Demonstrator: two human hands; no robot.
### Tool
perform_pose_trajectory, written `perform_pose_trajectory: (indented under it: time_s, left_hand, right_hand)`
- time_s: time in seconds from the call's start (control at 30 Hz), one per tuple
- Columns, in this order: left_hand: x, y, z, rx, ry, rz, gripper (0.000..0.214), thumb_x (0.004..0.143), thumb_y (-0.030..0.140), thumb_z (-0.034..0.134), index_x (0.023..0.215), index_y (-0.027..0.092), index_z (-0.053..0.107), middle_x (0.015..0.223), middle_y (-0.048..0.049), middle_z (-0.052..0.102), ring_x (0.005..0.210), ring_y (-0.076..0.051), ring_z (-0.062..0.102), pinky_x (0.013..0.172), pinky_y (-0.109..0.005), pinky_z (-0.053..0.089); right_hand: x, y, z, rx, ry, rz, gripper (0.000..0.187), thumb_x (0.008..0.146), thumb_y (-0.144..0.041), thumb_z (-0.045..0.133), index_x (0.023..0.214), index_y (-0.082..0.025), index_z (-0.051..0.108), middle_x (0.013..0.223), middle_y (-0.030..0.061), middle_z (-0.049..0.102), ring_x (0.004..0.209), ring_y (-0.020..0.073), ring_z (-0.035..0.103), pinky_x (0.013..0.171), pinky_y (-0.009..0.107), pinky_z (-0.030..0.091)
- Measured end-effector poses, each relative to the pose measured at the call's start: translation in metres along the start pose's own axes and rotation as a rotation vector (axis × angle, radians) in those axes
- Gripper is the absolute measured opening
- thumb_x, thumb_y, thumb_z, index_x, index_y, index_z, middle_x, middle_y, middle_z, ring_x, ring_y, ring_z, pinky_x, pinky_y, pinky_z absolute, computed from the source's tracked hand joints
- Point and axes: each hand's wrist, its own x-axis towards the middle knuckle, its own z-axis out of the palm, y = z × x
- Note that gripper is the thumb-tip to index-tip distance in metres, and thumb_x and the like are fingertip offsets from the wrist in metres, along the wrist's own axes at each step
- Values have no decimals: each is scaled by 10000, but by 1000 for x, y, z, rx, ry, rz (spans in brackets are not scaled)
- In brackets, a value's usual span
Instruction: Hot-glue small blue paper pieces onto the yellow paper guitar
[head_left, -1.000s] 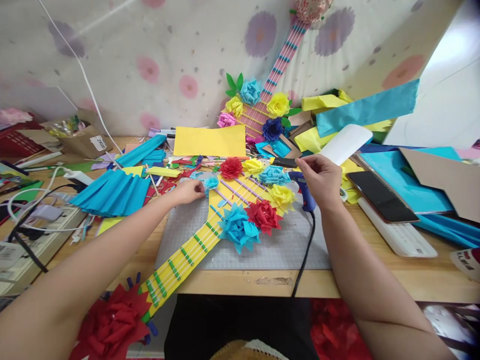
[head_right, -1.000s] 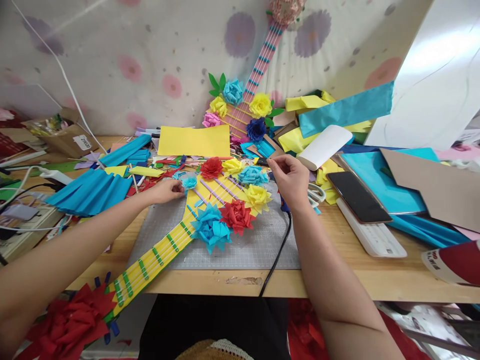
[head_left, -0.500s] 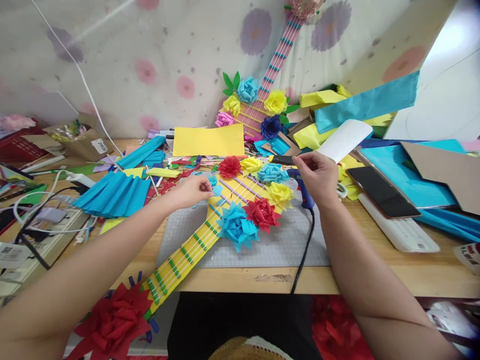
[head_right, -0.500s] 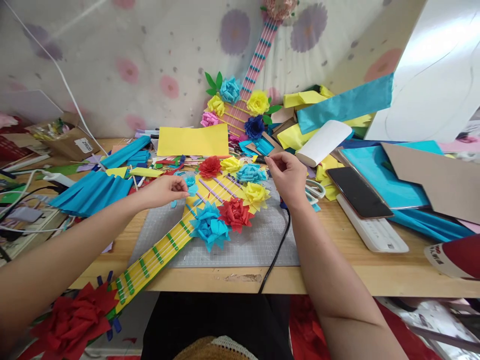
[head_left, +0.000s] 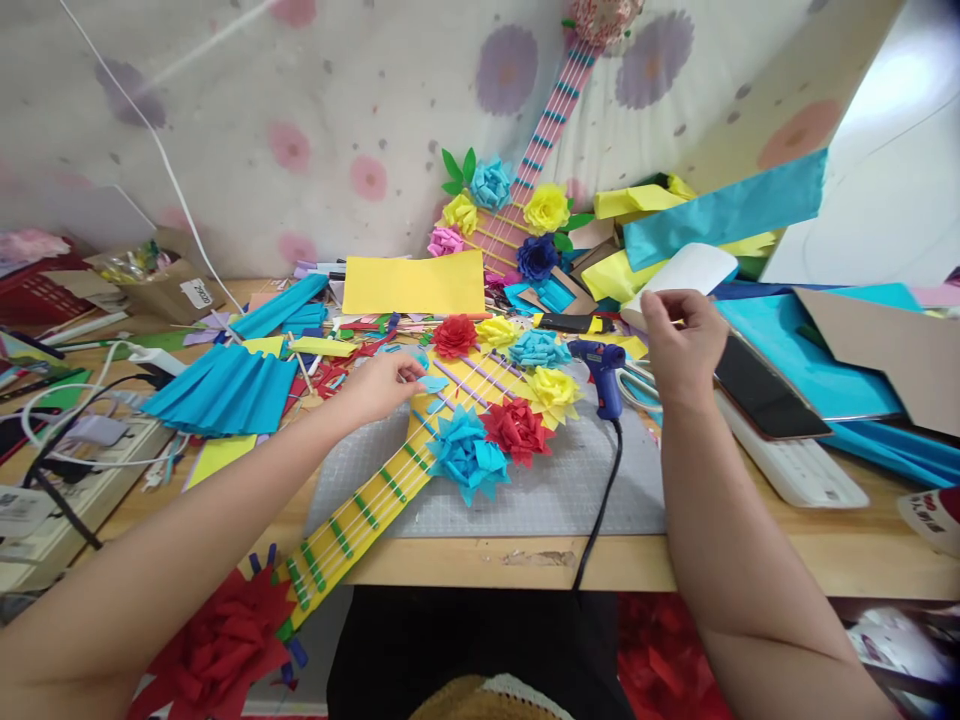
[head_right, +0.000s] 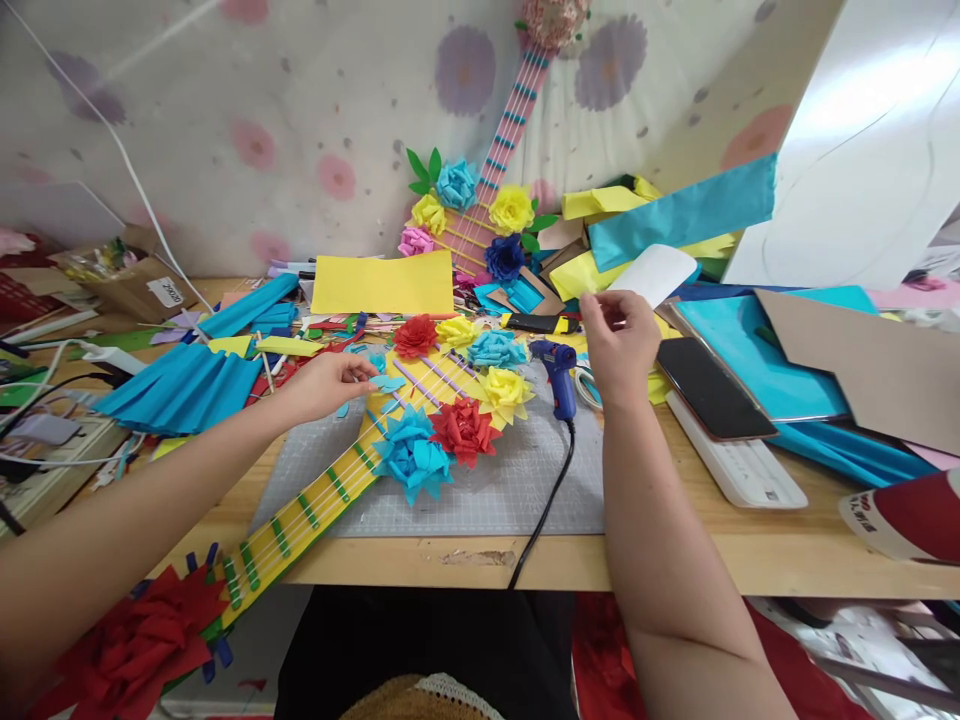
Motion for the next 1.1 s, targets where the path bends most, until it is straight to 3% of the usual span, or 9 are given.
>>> perform_pose_trajectory:
  time_s: [0.1, 0.23, 0.3, 0.4, 0.7, 0.87, 0.97, 1.1]
  left_hand:
    - [-2, -6, 2, -166, -30, -10, 156, 709, 315, 622, 752, 166, 633, 686, -9, 624, 640, -153, 571, 581, -259, 431]
    - [-6, -9, 4, -284, -17, -40, 199, 689, 358, 647, 709, 167, 597, 650, 8, 581, 584, -127, 529, 533, -243, 432]
    - [-8, -8, 4, -303, -6, -73, 203, 705, 367, 645, 718, 171, 598, 627, 10, 576, 553, -123, 523, 503, -239, 428]
    - [-10, -4, 3, -318, -8, -121, 169, 754, 335, 612, 726, 169, 604, 586, 7, 584, 507, -119, 521, 467, -234, 417]
    - [-9, 6, 12, -453, -57, -198, 229, 818, 244, 574, 609, 152, 590, 545, 11, 555, 452, -89, 490, 429, -212, 422]
    - [-9, 18, 16, -495, -48, -236, 273, 825, 233, 563, 564, 153, 557, 576, 2, 575, 457, -85, 482, 444, -217, 418]
    - [-9, 18, 18, -386, -51, -197, 297, 844, 285, 526, 571, 173, 550, 551, 14, 569, 426, -96, 472, 466, -242, 403]
    - [-7, 14, 20, -76, 19, -40, 372, 847, 387, 489, 530, 198, 535, 445, 24, 480, 439, -130, 465, 498, -265, 332]
  right_hand:
    - [6, 10, -11, 26, -117, 51, 369, 800, -515, 531, 895, -170, 623, 843, 73, 634, 761, 168, 561, 739, 325, 444]
    - [7, 21, -22, -78, -593, 131, 577, 777, -629, 523, 1148, -190, 574, 1087, 124, 639, 1008, 237, 588, 878, 378, 443]
    - [5, 25, -24, -147, -768, 143, 692, 723, -660, 582, 1235, -198, 531, 1191, 143, 611, 1103, 268, 564, 919, 392, 443]
    - [4, 29, -22, -261, -880, 147, 830, 613, -687, 677, 1273, -213, 513, 1227, 136, 605, 1132, 310, 557, 941, 425, 450]
    - [1, 32, -14, -364, -826, 161, 882, 551, -661, 730, 1247, -166, 510, 1099, 136, 646, 986, 303, 611, 823, 410, 496]
    - [1, 30, -9, -412, -806, 128, 799, 522, -647, 741, 1142, -174, 565, 1052, 129, 654, 920, 296, 611, 759, 413, 485]
    - [1, 37, -4, -425, -784, 106, 707, 511, -639, 739, 1033, -182, 604, 951, 99, 648, 867, 280, 604, 724, 409, 477]
    - [0, 54, -1, -401, -699, 43, 610, 459, -657, 761, 827, -185, 638, 820, 79, 615, 786, 264, 583, 653, 394, 470]
